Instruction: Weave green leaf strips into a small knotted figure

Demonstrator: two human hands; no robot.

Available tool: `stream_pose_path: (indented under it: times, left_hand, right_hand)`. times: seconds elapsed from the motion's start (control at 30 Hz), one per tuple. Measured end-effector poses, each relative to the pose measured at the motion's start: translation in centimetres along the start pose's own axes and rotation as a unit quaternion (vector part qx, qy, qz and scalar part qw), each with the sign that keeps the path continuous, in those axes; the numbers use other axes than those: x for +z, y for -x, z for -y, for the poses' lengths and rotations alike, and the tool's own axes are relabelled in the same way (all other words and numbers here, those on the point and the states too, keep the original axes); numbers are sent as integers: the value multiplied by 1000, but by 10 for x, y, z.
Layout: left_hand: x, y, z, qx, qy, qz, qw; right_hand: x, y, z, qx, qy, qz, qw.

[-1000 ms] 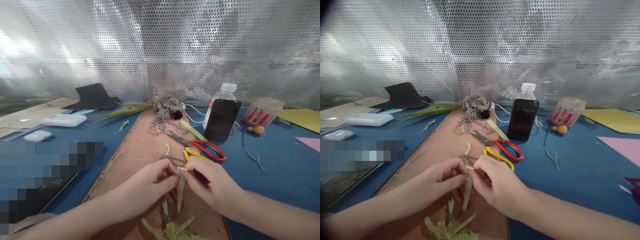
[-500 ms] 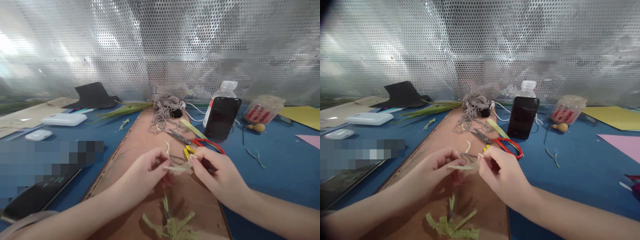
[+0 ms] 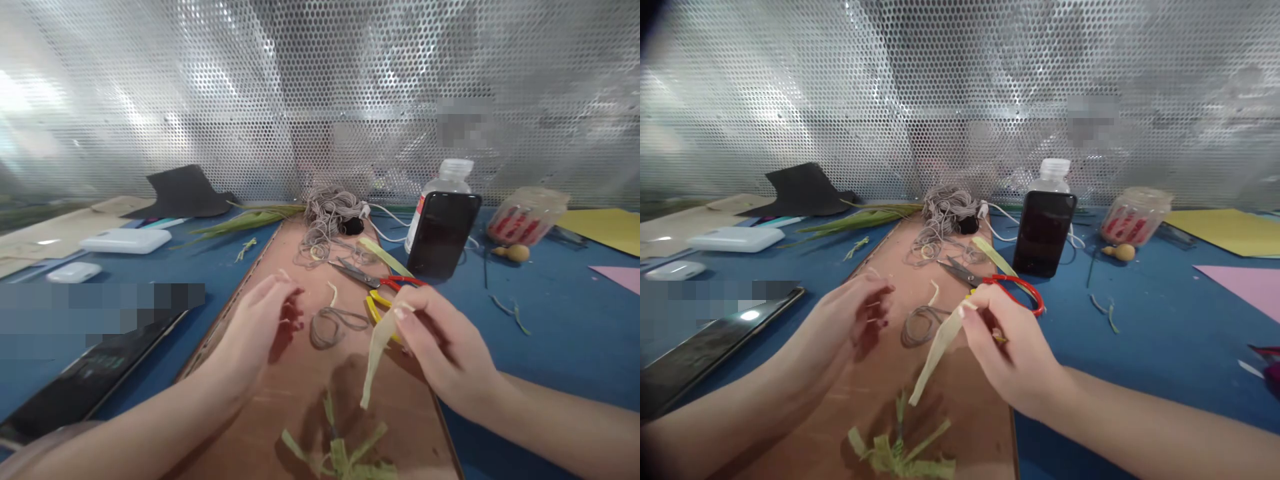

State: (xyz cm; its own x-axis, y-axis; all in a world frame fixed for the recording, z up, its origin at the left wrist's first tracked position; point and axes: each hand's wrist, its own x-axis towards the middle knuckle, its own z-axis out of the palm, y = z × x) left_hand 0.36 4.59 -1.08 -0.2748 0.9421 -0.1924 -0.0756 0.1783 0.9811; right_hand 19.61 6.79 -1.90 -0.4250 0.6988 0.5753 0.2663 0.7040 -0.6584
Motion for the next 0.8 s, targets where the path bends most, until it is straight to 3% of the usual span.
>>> stream_pose_path:
  times: [0.07,0.13,0.2,0.3,0.37,0.53,0.8]
  left_hand:
    - [1,4,-1,44,-87,48,994]
    - [2,8,-3,138,-149,41,978]
    - [1,12,-2,183,-190,60,963]
    - [1,17,2,123,-195,185,955]
    - [3,19,6,106,-177,238,949]
    - [5,19,9,131,-163,217,954]
    - [4,15,10,125,-142,235,954]
  right_hand:
    - [-1,-1,2,-24,34,58,997]
    - [-1,-3,1,-24,45,100,994]
    - [0,-4,-1,-11,56,129,990]
    - [3,-5,-6,1,69,150,986]
    - [4,-5,-8,-6,76,154,985]
    - [4,-3,-9,-56,90,158,982]
    - [4,-3,-9,-34,98,174,979]
